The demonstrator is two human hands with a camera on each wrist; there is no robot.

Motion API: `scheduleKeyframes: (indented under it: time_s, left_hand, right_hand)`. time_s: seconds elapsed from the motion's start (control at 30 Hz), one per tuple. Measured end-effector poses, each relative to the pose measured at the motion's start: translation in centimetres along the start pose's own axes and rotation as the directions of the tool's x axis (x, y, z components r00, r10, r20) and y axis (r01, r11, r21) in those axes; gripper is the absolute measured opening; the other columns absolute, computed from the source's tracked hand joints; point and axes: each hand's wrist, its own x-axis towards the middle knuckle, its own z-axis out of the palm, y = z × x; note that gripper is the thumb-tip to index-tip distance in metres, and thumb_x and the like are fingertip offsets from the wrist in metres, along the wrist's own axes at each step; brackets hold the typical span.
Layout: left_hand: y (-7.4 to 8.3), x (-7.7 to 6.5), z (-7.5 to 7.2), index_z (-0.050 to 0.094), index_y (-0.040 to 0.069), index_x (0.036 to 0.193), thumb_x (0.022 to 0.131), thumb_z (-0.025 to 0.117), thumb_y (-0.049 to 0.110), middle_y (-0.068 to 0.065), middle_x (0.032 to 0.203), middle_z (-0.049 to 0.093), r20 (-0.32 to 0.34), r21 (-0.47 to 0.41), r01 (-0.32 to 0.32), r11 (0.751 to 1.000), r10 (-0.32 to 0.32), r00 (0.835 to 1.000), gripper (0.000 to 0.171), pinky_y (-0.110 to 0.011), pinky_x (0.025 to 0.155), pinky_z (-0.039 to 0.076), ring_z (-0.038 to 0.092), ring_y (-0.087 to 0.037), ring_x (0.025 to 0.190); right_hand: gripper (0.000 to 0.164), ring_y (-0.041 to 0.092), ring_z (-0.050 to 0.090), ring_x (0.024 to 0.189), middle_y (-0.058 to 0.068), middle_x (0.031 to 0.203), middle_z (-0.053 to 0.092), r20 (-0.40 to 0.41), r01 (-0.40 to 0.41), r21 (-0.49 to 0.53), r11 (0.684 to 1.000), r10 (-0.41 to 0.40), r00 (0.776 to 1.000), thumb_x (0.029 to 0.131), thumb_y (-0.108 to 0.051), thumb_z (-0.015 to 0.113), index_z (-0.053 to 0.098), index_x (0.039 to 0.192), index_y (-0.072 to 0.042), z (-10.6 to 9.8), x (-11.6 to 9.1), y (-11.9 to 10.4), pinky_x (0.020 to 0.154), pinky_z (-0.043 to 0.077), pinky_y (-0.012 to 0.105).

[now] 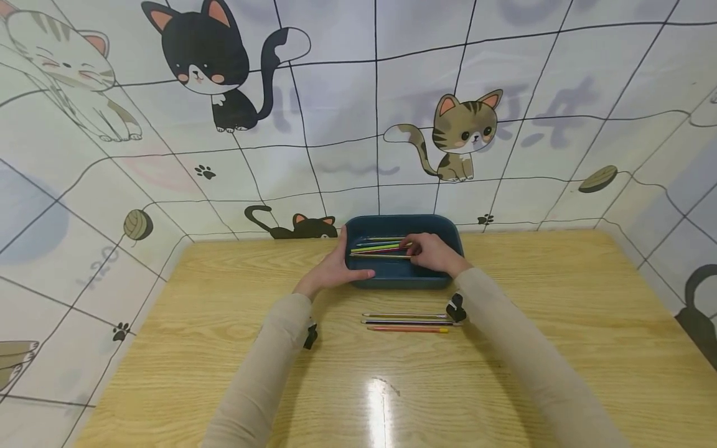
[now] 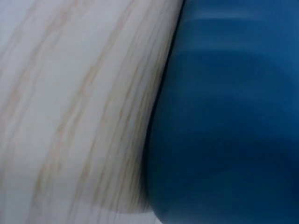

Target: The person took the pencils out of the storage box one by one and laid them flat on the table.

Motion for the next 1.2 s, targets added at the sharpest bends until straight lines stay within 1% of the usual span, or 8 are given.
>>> scheduleKeyframes:
  time_s: [0.1,0.4,0.5,0.6,0.73,0.93,1.1,1.2]
  left_hand:
    - [0.0,0.1,0.1,-0.022,0.017,0.152,0.082,0.077,0.039,-0.013,0.16,-0.004,-0.001,-0.007,0.001,1.0,-0.001,1.0,0.123,-0.044,0.112,0.02,0.013,-0.03,0.144]
    - [-0.2,0.1,0.1,-0.022,0.016,0.152,0.082,0.076,0.04,-0.011,0.16,-0.008,-0.001,-0.009,-0.01,1.0,0.01,1.0,0.123,-0.045,0.112,0.02,0.013,-0.031,0.144]
    - [-0.2,0.1,0.0,-0.023,0.018,0.151,0.082,0.076,0.041,-0.009,0.16,-0.01,0.004,-0.009,0.0,1.0,0.0,1.0,0.123,-0.044,0.112,0.019,0.011,-0.029,0.144]
    - [-0.2,0.0,0.0,-0.023,0.018,0.151,0.082,0.076,0.041,-0.008,0.16,-0.011,0.006,-0.012,0.001,1.0,-0.001,1.0,0.123,-0.044,0.113,0.019,0.01,-0.029,0.144]
    - [-0.2,-0.1,0.0,-0.021,0.017,0.152,0.081,0.077,0.04,-0.009,0.16,-0.009,-0.008,-0.025,-0.008,1.0,0.007,1.0,0.123,-0.044,0.112,0.02,0.012,-0.03,0.144]
    - [-0.1,-0.3,0.2,-0.021,0.015,0.152,0.081,0.078,0.036,-0.011,0.16,-0.005,-0.02,-0.034,-0.008,0.999,0.008,1.0,0.123,-0.044,0.111,0.022,0.015,-0.03,0.143]
    - [-0.2,-0.3,0.3,-0.021,0.017,0.152,0.081,0.078,0.039,-0.01,0.16,-0.006,-0.015,-0.025,-0.006,1.0,0.006,1.0,0.123,-0.045,0.111,0.022,0.014,-0.03,0.144]
    - [-0.2,-0.2,0.3,-0.02,0.017,0.152,0.081,0.078,0.041,-0.01,0.16,-0.005,-0.021,-0.022,-0.01,1.0,0.009,1.0,0.124,-0.046,0.111,0.023,0.015,-0.031,0.143]
  right_hand:
    - [0.032,0.025,0.062,0.088,0.011,0.095,0.067,-0.007,0.014,0.012,1.0,-0.014,1.0,0.085,0.005,0.06,0.065,0.117,0.004,-0.1,0.0,0.1,0.078,0.049,0.041]
    - [0.022,0.022,0.061,0.084,0.013,0.105,0.069,-0.013,0.009,0.037,0.999,-0.009,1.0,0.089,0.001,0.061,0.071,0.109,0.001,-0.2,0.0,0.0,0.074,0.05,0.038]
    - [0.023,0.023,0.062,0.089,0.014,0.107,0.068,-0.013,0.025,0.042,0.999,-0.024,1.0,0.09,0.001,0.061,0.07,0.111,0.001,-0.4,-0.1,-0.1,0.077,0.05,0.04]
    - [0.023,0.024,0.062,0.092,0.013,0.106,0.068,-0.039,0.026,0.057,0.998,-0.024,0.999,0.091,0.0,0.061,0.07,0.112,0.0,-0.7,-0.4,-0.3,0.08,0.05,0.042]
    - [0.023,0.025,0.06,0.09,0.013,0.103,0.067,-0.074,0.042,0.075,0.996,-0.036,0.997,0.091,-0.001,0.062,0.07,0.112,-0.001,-1.1,-1.2,-0.8,0.078,0.049,0.042]
    - [0.022,0.023,0.06,0.087,0.013,0.102,0.067,-0.096,0.09,0.096,0.991,-0.081,0.992,0.09,-0.001,0.064,0.07,0.111,0.0,-1.7,-2.9,-1.3,0.077,0.048,0.04]
    - [0.021,0.019,0.056,0.076,0.007,0.094,0.067,-0.116,0.116,0.08,0.99,-0.106,0.988,0.089,-0.001,0.065,0.071,0.109,-0.001,-2.0,-4.3,-1.6,0.068,0.046,0.035]
    - [0.02,0.019,0.054,0.073,0.01,0.094,0.067,-0.118,0.125,0.093,0.988,-0.114,0.986,0.09,0.0,0.064,0.07,0.109,-0.001,-2.3,-5.2,-2.0,0.065,0.044,0.034]
